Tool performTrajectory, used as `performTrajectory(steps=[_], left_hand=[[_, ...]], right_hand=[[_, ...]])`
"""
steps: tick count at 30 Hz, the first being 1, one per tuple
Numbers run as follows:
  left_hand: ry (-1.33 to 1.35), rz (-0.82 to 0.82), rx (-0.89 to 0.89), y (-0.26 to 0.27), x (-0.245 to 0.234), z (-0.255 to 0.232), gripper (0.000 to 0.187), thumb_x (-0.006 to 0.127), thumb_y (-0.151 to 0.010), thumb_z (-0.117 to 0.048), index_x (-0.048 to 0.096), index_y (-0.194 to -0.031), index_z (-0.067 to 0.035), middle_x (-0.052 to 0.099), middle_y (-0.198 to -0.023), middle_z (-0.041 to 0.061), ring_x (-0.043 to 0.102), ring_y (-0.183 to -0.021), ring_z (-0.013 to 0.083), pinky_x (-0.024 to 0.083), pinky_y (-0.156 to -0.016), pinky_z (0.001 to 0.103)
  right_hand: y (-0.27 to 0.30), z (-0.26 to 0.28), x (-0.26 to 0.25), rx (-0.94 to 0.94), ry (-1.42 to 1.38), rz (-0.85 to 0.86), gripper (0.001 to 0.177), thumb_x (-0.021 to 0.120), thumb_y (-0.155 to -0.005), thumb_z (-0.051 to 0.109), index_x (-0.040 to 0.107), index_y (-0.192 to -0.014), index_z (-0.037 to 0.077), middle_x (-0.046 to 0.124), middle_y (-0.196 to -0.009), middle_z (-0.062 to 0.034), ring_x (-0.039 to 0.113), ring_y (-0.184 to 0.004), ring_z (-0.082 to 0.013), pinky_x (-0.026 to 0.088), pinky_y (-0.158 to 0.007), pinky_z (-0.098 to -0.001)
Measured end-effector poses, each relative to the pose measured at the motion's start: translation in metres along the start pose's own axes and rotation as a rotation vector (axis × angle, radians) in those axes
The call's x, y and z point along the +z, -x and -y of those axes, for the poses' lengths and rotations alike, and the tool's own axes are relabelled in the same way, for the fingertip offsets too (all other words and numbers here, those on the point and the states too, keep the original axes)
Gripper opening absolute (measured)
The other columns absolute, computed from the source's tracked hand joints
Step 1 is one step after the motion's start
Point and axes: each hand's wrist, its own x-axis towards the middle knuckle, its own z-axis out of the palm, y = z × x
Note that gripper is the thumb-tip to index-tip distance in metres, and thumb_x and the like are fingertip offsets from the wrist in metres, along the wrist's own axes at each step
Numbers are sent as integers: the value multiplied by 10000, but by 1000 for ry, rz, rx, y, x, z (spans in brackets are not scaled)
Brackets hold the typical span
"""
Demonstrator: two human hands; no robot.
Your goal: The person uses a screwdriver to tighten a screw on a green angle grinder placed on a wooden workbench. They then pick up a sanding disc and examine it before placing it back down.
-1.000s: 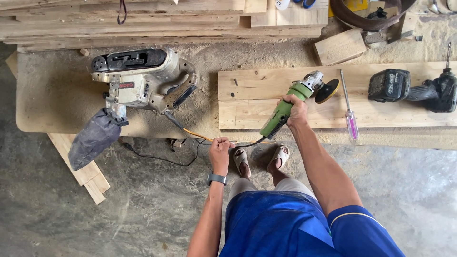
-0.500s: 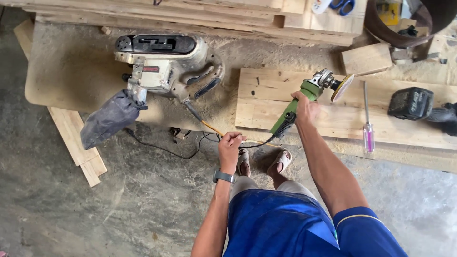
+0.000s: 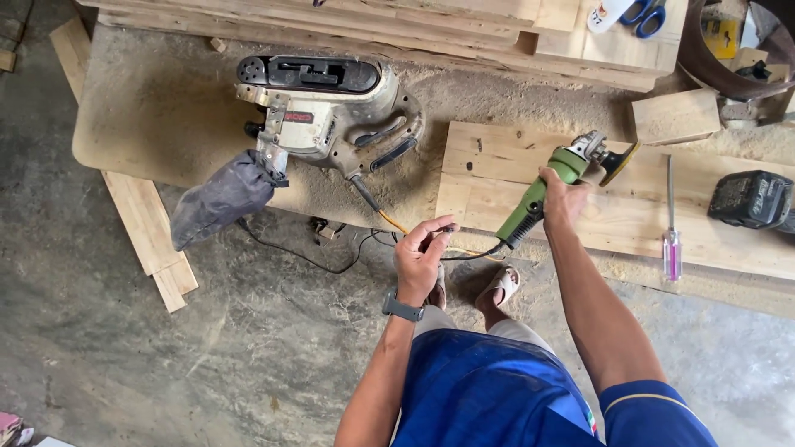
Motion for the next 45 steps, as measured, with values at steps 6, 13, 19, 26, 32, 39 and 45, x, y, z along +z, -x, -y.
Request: performTrajectory(steps=[6, 13, 19, 26, 32, 39, 45], left_hand=[[76, 40, 71, -7, 1, -2, 252, 633, -972, 30, 768, -1176, -30, 791, -961, 179, 635, -766, 89, 495, -637, 251], [103, 80, 94, -15, 4, -4, 239, 663, -945, 22, 765, -1153, -33, 794, -961, 157, 681, -822, 100, 533, -678, 253], [129, 141, -10, -15, 23, 2, 175, 674, -915, 10, 764, -1048, -58, 787, -882, 114, 603, -601, 79, 530, -546, 232], [36, 260, 28, -8, 77, 6, 126, 643, -949, 13, 733, -1028, -29, 776, -797, 153, 606, -546, 117, 526, -477, 268], [-61, 276, 19, 0, 149, -4, 51, 677, -928, -24, 717, -951, -45, 748, -686, 108, 651, -521, 129, 572, -490, 263], [-274, 269, 79, 20, 267, 7, 84, 676, -933, -64, 746, -939, -110, 807, -798, 120, 717, -585, 144, 605, -497, 311], [-372, 234, 143, 39, 392, 5, 56, 629, -967, -89, 676, -954, -117, 797, -818, 154, 780, -663, 263, 637, -560, 361]], right_hand=[[-5, -9, -12, -75, -130, 21, 746, 947, -771, 325, 526, -1261, -48, 676, -1070, -200, 684, -1081, -286, 500, -965, -439], [45, 4, -32, -228, -140, -41, 782, 894, -918, 334, 354, -1453, 151, 473, -1233, -137, 571, -1133, -275, 504, -1010, -440], [152, 6, -74, -419, -426, 414, 287, 702, -976, 107, 645, -1227, -19, 686, -984, -147, 663, -867, -195, 551, -782, -313], [178, 21, -100, -357, -796, 515, 291, 642, -985, 62, 546, -1253, -4, 732, -1063, -192, 719, -903, -189, 621, -813, -349], [133, 17, -137, -325, -843, 396, 267, 640, -997, 91, 578, -1237, -6, 730, -937, -130, 706, -789, -140, 626, -751, -320], [46, 6, -197, -142, -1011, 370, 186, 615, -1014, 83, 620, -1185, 8, 715, -921, -69, 682, -774, -99, 583, -722, -248], [-52, 4, -280, -33, -1096, 495, 146, 599, -1027, 83, 621, -1143, -2, 680, -908, -72, 641, -777, -122, 552, -697, -235]])
